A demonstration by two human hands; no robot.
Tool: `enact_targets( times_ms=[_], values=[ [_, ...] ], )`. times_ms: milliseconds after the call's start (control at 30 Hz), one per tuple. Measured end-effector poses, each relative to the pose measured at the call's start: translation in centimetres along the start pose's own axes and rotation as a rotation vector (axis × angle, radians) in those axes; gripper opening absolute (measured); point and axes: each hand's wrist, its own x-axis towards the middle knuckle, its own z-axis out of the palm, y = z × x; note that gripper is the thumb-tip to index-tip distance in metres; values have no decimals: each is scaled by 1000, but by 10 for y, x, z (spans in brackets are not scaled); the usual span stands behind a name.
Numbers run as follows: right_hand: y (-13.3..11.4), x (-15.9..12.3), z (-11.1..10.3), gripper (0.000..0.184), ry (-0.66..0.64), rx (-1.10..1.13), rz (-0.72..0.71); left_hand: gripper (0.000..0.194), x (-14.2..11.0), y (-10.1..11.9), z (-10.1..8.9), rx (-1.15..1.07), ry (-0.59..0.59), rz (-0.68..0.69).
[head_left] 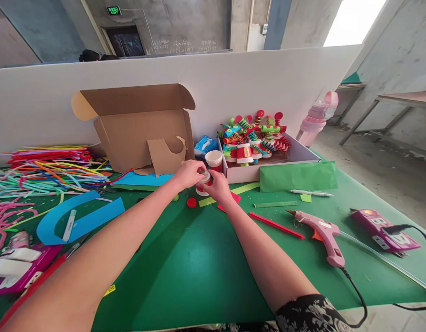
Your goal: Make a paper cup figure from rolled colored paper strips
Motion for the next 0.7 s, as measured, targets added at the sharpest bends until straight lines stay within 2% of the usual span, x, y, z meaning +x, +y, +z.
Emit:
enact_targets(
  times_ms=[267, 400, 467, 567, 700],
  values=[
    [1, 0, 1, 46, 10, 5, 3, 39, -3, -6, 1, -46, 31, 5],
    [4, 1, 3, 45, 23, 13, -9, 45, -8, -9, -7, -73, 81, 2],
    [5, 0, 4, 47, 27, 16, -22, 46, -15, -10, -16, -85, 145, -7],
    [5, 0, 4, 57, 46, 18, -42, 42, -34, -6, -29, -82, 302, -48],
    [2, 1, -4, 71, 106, 24, -99, 33, -69, 12, -25, -60, 459, -43]
  ],
)
